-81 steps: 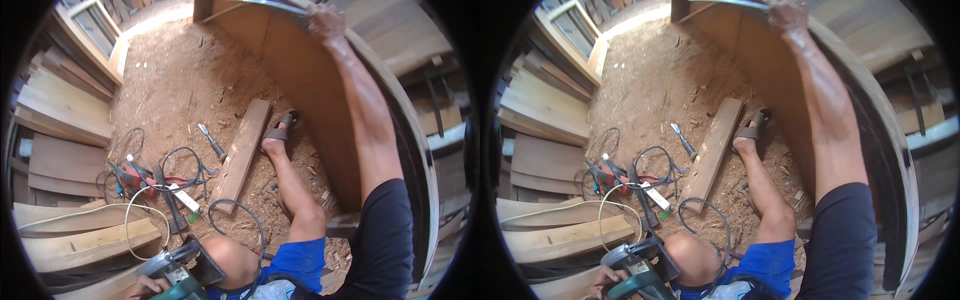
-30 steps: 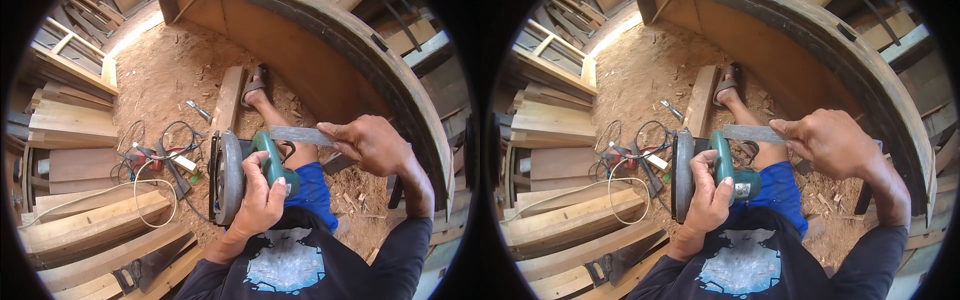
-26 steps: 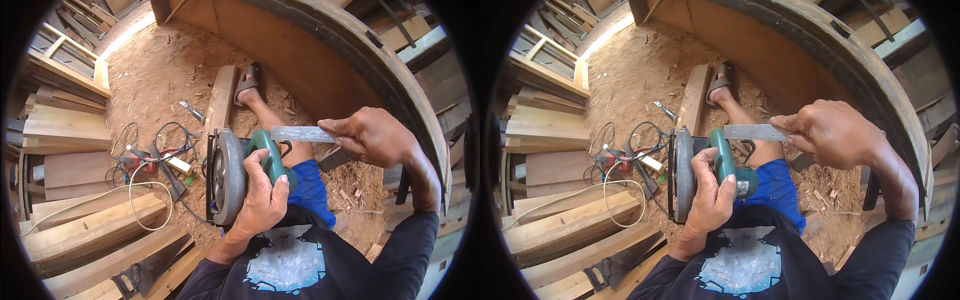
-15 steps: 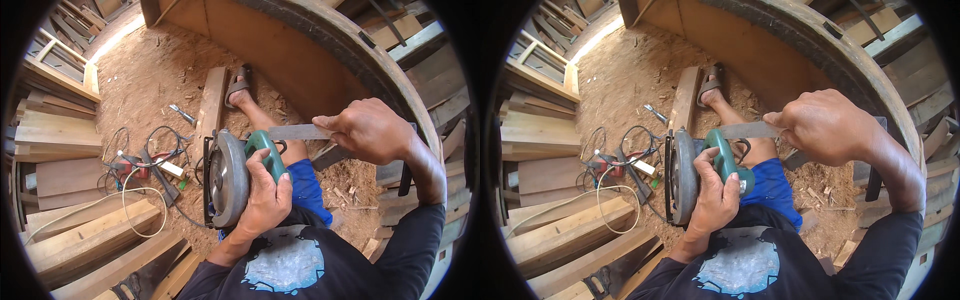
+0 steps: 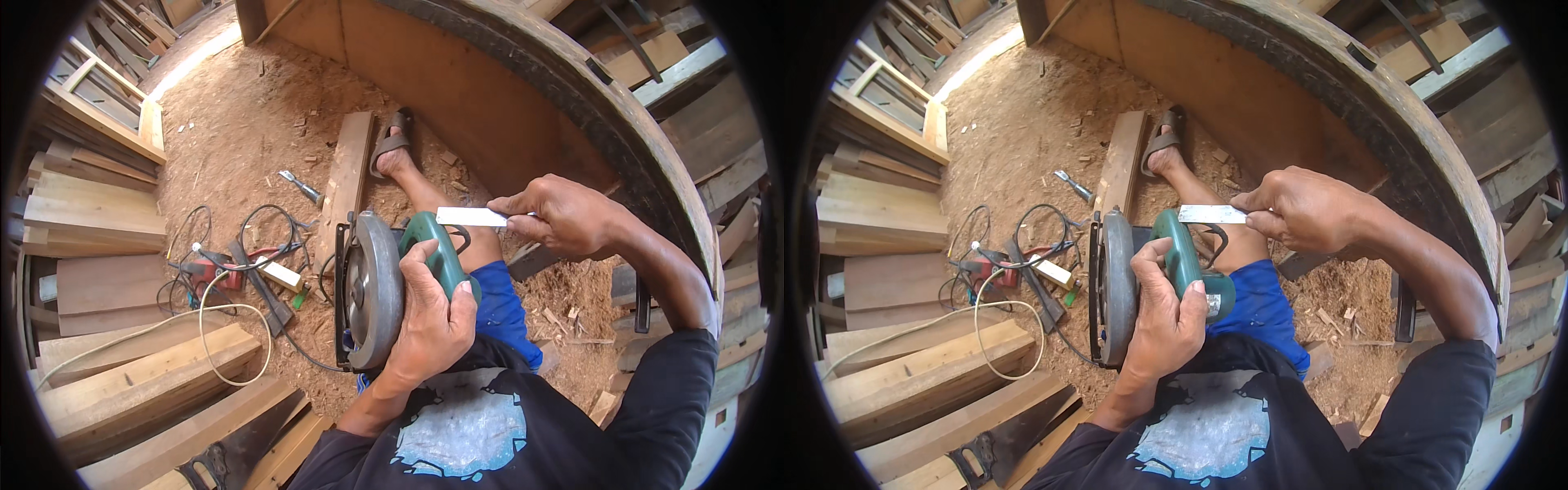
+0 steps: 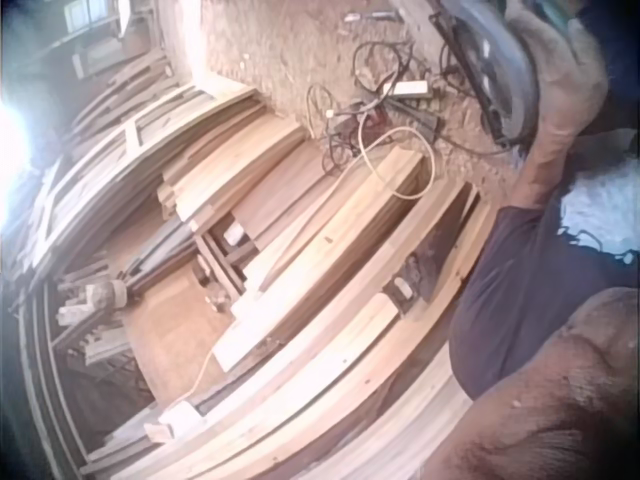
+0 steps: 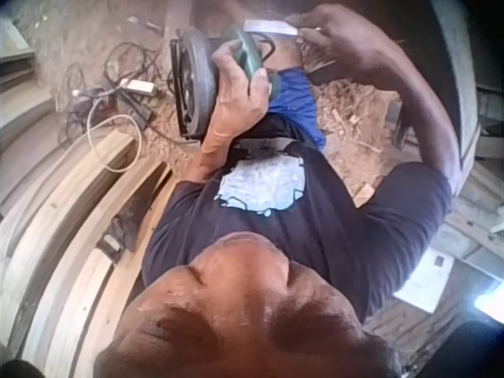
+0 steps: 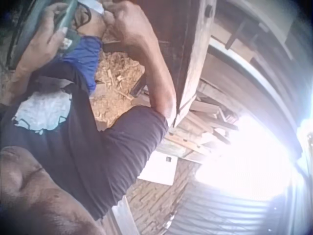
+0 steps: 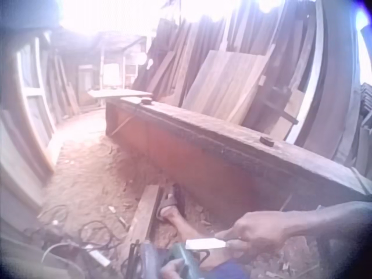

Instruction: The person measures the base of a circular saw with a metal ruler and uses a tool to adjust the blade and internal components while holding the saw on their lap.

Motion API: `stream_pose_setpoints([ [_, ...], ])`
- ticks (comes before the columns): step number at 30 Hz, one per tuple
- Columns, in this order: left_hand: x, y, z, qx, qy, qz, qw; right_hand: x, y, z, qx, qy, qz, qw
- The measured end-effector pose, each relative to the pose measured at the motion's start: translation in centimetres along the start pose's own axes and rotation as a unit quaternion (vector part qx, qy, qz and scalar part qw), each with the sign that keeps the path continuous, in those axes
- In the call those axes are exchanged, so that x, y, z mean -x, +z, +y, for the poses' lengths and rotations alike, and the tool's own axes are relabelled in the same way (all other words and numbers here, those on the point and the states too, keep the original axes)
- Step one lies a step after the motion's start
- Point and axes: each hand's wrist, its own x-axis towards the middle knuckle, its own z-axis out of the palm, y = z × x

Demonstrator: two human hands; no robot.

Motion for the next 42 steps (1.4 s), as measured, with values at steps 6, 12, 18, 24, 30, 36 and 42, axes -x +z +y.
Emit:
stream_pose_setpoints([
  [6, 0.6, -0.3, 0.2, -0.016, -0.006, -0.002, 1.000, 0.5, -1.3, -4.0, 0.106, -0.008, 0.032, 0.994],
  [12, 1.2, 0.8, 0.6, 0.053, -0.039, -0.039, 0.997, 1.3, -2.4, -6.0, 0.200, 0.038, -0.018, 0.979],
  [18, 1.0, 0.7, -0.1, 0.128, -0.060, -0.066, 0.988, 2.7, -2.2, -6.0, 0.172, 0.030, -0.010, 0.985],
  [24, -0.2, -1.5, 0.6, 0.194, -0.112, -0.042, 0.974, 5.4, -1.2, -7.5, 0.046, 0.016, 0.002, 0.999],
  [30, -0.2, -1.3, 0.2, 0.301, -0.094, -0.054, 0.947, 5.7, -1.0, -8.6, 0.121, 0.069, -0.007, 0.990],
  [36, 0.2, 0.1, -0.1, 0.010, 0.009, -0.075, 0.997, 6.9, 0.5, -7.4, 0.090, 0.046, 0.017, 0.995],
  [42, 1.0, 0.8, -0.2, -0.013, 0.038, -0.094, 0.995, 8.5, 2.5, -6.9, 0.050, 0.038, 0.017, 0.998],
])
